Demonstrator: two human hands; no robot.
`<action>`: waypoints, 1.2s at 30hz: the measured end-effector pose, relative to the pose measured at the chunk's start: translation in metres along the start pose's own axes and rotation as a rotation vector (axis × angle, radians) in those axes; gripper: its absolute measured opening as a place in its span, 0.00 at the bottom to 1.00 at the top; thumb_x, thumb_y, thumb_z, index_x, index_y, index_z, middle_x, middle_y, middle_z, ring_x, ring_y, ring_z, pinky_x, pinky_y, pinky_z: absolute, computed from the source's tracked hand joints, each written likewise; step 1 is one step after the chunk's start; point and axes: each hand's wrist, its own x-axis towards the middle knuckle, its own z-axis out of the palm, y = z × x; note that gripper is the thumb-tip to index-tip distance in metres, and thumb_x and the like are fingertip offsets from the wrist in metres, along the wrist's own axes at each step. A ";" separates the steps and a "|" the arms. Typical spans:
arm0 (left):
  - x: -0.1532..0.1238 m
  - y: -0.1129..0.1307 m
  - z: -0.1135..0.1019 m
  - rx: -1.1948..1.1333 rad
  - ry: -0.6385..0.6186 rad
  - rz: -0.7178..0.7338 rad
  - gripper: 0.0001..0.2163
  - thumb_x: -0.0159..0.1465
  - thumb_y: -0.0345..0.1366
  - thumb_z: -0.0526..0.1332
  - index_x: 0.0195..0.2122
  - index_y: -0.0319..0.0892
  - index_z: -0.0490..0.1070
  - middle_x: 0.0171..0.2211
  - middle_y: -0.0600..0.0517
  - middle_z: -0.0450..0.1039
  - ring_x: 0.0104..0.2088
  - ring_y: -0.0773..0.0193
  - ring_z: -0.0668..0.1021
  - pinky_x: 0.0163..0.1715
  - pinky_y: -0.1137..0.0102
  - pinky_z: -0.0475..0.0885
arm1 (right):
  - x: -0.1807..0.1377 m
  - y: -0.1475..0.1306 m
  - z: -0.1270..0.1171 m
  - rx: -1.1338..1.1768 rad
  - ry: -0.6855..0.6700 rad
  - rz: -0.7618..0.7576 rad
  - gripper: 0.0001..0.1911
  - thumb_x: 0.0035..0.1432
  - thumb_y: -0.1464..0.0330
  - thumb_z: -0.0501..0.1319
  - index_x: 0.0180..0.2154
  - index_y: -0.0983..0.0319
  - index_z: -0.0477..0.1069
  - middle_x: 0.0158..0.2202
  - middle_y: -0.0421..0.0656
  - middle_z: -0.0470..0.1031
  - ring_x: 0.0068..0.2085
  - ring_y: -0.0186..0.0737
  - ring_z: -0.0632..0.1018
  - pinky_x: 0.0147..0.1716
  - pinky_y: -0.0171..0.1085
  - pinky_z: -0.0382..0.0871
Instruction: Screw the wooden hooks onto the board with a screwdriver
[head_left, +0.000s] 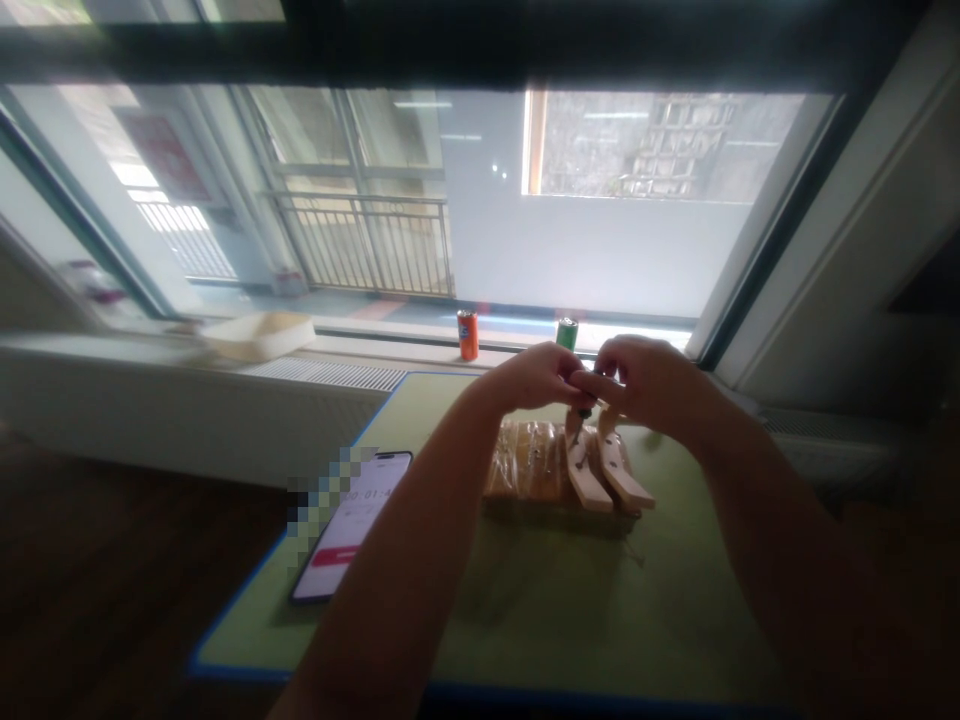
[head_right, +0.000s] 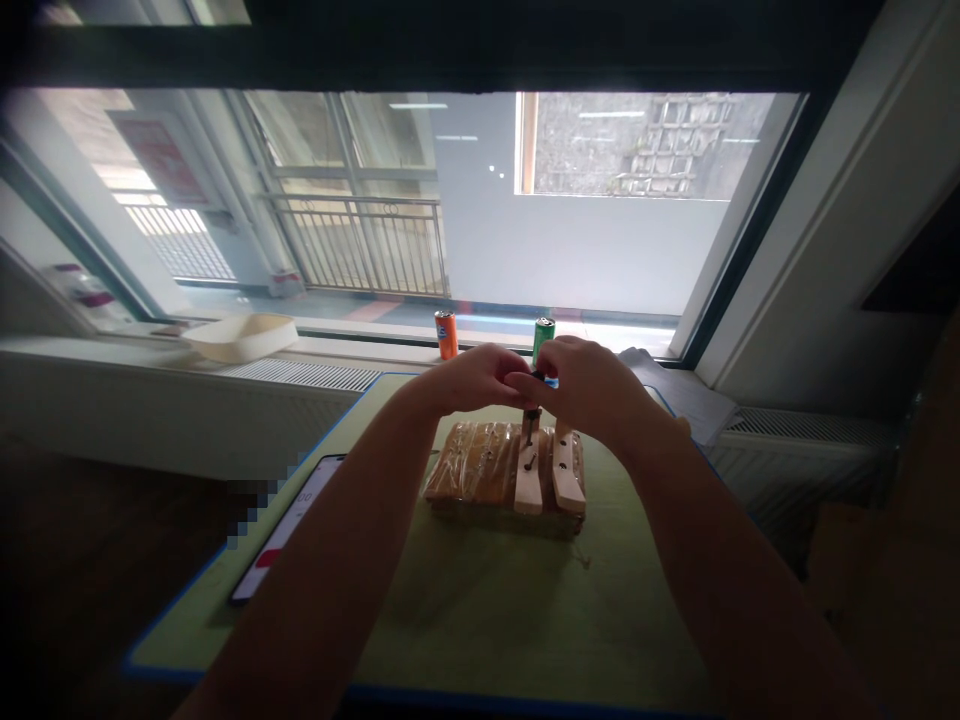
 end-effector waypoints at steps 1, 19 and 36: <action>0.000 0.000 0.000 0.002 -0.003 0.014 0.10 0.52 0.40 0.63 0.31 0.38 0.72 0.29 0.52 0.72 0.31 0.69 0.72 0.37 0.65 0.67 | -0.001 -0.001 -0.003 0.038 -0.011 -0.025 0.16 0.56 0.56 0.55 0.33 0.62 0.71 0.29 0.42 0.73 0.26 0.33 0.69 0.23 0.34 0.57; -0.001 -0.003 -0.002 -0.017 -0.038 -0.030 0.11 0.53 0.37 0.61 0.36 0.39 0.74 0.31 0.51 0.74 0.29 0.70 0.72 0.33 0.69 0.67 | 0.002 0.003 -0.001 0.111 -0.012 -0.138 0.12 0.58 0.63 0.56 0.39 0.60 0.74 0.31 0.41 0.75 0.28 0.32 0.72 0.28 0.34 0.62; -0.002 -0.004 -0.004 0.032 -0.022 -0.001 0.12 0.53 0.40 0.62 0.34 0.38 0.75 0.29 0.51 0.74 0.29 0.70 0.72 0.34 0.69 0.66 | 0.002 0.006 -0.001 0.075 -0.002 -0.113 0.09 0.56 0.64 0.58 0.35 0.61 0.74 0.29 0.41 0.74 0.27 0.31 0.71 0.27 0.33 0.62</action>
